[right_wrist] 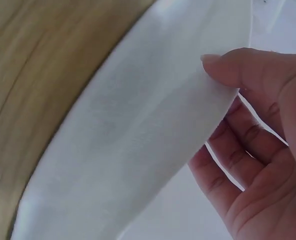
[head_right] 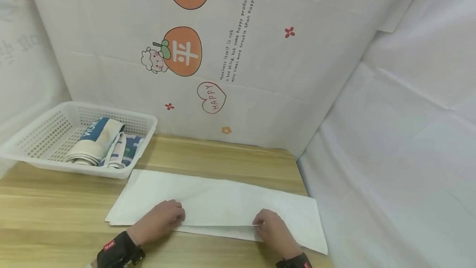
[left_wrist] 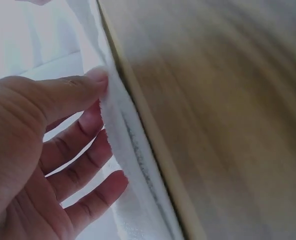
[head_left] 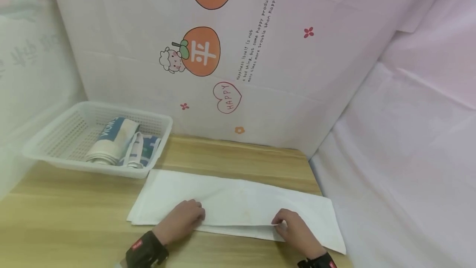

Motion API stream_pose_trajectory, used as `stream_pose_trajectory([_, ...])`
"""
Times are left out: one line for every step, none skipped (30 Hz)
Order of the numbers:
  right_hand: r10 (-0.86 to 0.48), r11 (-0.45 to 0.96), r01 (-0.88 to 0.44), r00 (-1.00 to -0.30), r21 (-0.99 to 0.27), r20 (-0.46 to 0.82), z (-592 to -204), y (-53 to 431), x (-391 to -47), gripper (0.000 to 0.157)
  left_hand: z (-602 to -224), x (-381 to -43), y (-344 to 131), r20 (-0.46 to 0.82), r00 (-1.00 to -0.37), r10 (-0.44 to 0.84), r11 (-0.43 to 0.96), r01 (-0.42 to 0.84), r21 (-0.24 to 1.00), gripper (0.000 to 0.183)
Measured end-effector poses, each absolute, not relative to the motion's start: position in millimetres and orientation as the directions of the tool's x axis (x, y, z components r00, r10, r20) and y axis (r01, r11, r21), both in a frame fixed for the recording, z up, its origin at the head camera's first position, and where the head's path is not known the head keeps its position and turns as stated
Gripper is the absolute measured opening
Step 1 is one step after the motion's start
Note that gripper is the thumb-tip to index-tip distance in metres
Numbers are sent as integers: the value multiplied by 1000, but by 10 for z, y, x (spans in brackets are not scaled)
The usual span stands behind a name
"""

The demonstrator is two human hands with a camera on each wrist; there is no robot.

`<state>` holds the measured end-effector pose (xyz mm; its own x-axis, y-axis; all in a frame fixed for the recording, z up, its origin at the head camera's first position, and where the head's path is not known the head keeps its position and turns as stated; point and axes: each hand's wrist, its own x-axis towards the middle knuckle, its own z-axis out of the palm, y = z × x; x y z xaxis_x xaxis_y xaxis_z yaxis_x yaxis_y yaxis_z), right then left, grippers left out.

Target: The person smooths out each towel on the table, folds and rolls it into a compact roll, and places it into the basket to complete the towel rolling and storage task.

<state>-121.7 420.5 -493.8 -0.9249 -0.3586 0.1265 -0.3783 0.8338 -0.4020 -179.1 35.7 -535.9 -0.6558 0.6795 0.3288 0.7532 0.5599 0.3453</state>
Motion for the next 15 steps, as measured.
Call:
stream_pose_trajectory([-372, 823, -397, -917, -406, 144, -4917, 4205, -1199, 23, -5352, -1792, 352, 326, -656, 680, 556, 752, 354, 14])
stream_pose_trajectory([-379, 814, -409, -912, -412, 155, -4897, 4202, -1178, 23, -5339, -1787, 344, 323, -656, 682, 551, 751, 364, 15])
stream_pose_trajectory([-383, 808, -415, -909, -419, 162, -4872, 4194, -1152, 24, -5316, -1778, 334, 315, -658, 684, 545, 748, 379, 17])
stream_pose_trajectory([-383, 801, -416, -909, -431, 165, -4847, 4185, -1125, 24, -5287, -1766, 323, 306, -661, 686, 538, 743, 398, 17])
stream_pose_trajectory([-379, 797, -408, -912, -446, 156, -4831, 4181, -1097, 25, -5267, -1754, 312, 292, -665, 688, 535, 736, 415, 17])
stream_pose_trajectory([-369, 797, -391, -919, -461, 140, -4837, 4182, -1072, 26, -5250, -1739, 305, 272, -672, 688, 535, 724, 435, 17])
stream_pose_trajectory([-360, 797, -372, -925, -476, 121, -4858, 4189, -1052, 26, -5245, -1725, 297, 254, -679, 689, 537, 714, 450, 17])
stream_pose_trajectory([-359, 794, -359, -928, -490, 97, -4888, 4197, -1036, 25, -5241, -1709, 289, 232, -684, 692, 542, 704, 459, 17])
stream_pose_trajectory([-364, 792, -344, -929, -504, 63, -4919, 4202, -1027, 23, -5243, -1695, 281, 211, -687, 695, 547, 696, 464, 17])
stream_pose_trajectory([-370, 788, -332, -928, -519, 31, -4954, 4209, -1019, 19, -5247, -1682, 277, 198, -687, 700, 549, 694, 466, 17])
stream_pose_trajectory([-374, 785, -319, -927, -531, 4, -4989, 4215, -1010, 15, -5253, -1673, 274, 189, -686, 703, 548, 691, 471, 17])
stream_pose_trajectory([-379, 776, -314, -925, -547, -6, -5008, 4215, -1003, 11, -5248, -1666, 270, 182, -687, 704, 544, 685, 484, 16])
stream_pose_trajectory([-381, 769, -317, -925, -555, 0, -5011, 4219, -996, 7, -5230, -1665, 263, 181, -691, 700, 542, 679, 495, 15])
stream_pose_trajectory([-378, 764, -324, -925, -558, 19, -4996, 4223, -994, 6, -5201, -1671, 254, 184, -698, 692, 540, 670, 509, 13])
stream_pose_trajectory([-359, 766, -324, -932, -555, 48, -4973, 4241, -994, 6, -5176, -1689, 245, 193, -709, 678, 546, 662, 514, 9])
